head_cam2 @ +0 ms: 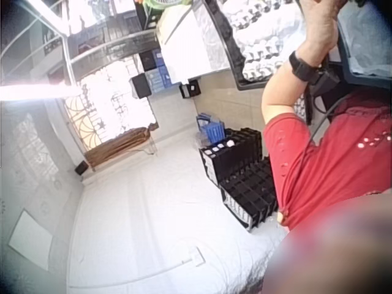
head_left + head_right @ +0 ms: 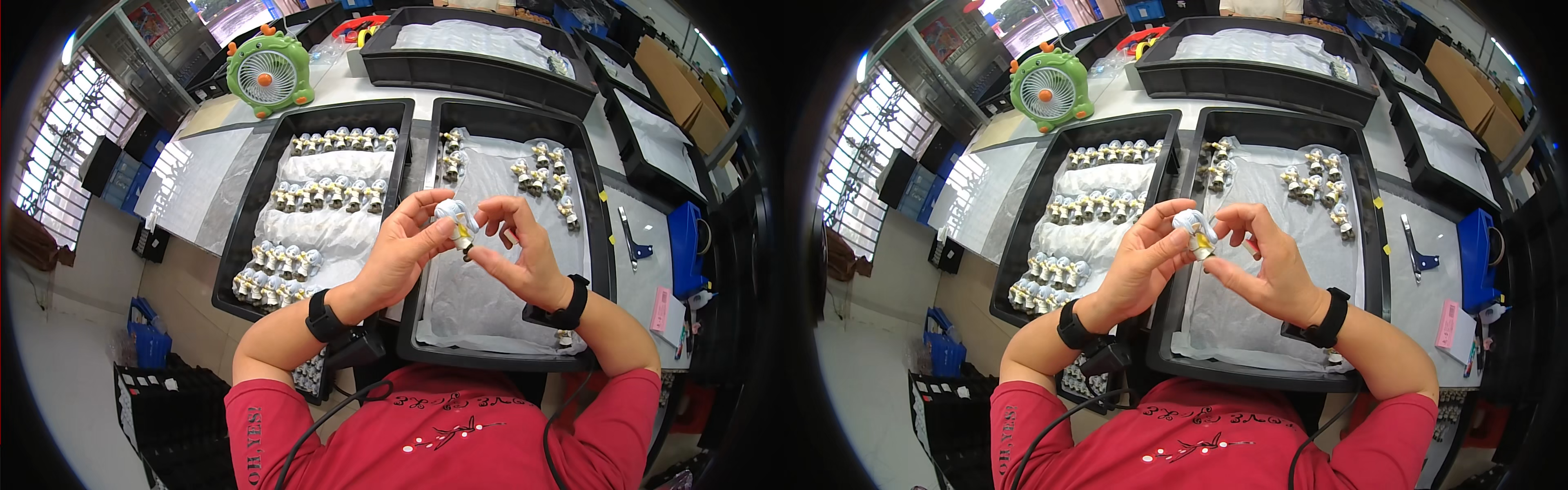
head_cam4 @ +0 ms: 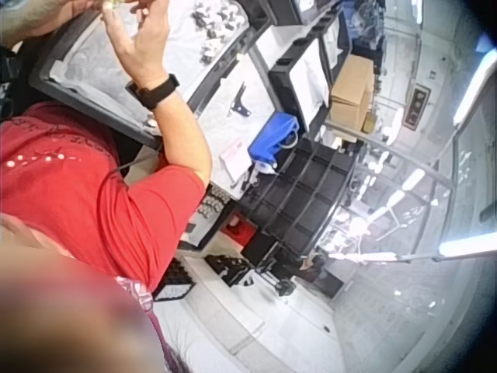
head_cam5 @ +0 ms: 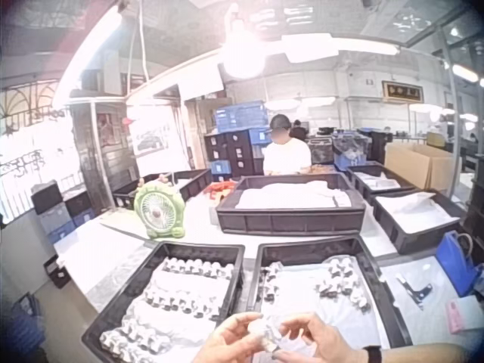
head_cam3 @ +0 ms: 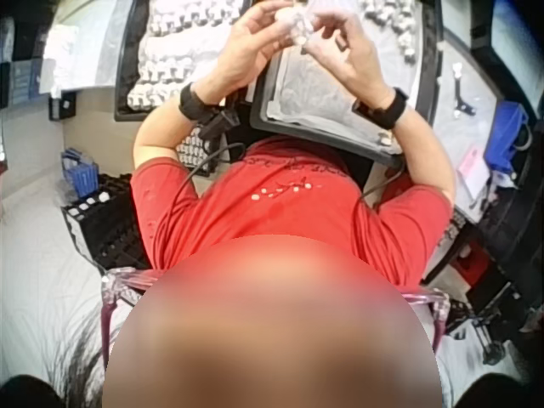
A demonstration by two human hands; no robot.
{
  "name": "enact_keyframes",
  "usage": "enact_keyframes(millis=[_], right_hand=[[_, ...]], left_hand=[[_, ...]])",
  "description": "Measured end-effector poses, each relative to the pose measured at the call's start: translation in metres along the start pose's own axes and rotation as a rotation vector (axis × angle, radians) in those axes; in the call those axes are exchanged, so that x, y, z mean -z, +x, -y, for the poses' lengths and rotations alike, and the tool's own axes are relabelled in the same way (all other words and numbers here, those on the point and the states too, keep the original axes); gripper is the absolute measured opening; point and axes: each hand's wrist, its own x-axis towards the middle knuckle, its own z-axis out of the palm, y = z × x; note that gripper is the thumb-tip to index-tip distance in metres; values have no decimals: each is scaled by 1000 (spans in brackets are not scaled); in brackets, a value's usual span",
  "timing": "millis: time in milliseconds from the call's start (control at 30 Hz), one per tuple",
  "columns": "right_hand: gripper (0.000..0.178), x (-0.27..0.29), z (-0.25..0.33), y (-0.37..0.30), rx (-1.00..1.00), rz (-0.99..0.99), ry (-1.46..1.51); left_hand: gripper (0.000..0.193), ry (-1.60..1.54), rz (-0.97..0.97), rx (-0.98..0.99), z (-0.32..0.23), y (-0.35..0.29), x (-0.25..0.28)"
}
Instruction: The recorder assembles small white and gold components using tweezers and hands at a workstation.
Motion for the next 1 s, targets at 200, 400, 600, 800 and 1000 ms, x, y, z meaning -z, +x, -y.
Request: enact_keyframes(millis=[200,400,600,800,1000], right_hand=[[21,3,4,4,-141,-37,68],[11,2,8,5,-114,-28,7],[18,8,0,9,168,-42,-173],[25,13,1,10,418,0,-408],[20,11,4,9,434,7,-466]], left_hand=[[46,-124,80,78,-2,4,3],[44,-244,131,117,-1,6,1],[45,-248,208,189,0,8,10],[44,-220,189,271,-1,9,5],[44,-241,241,288,-2,6,5]])
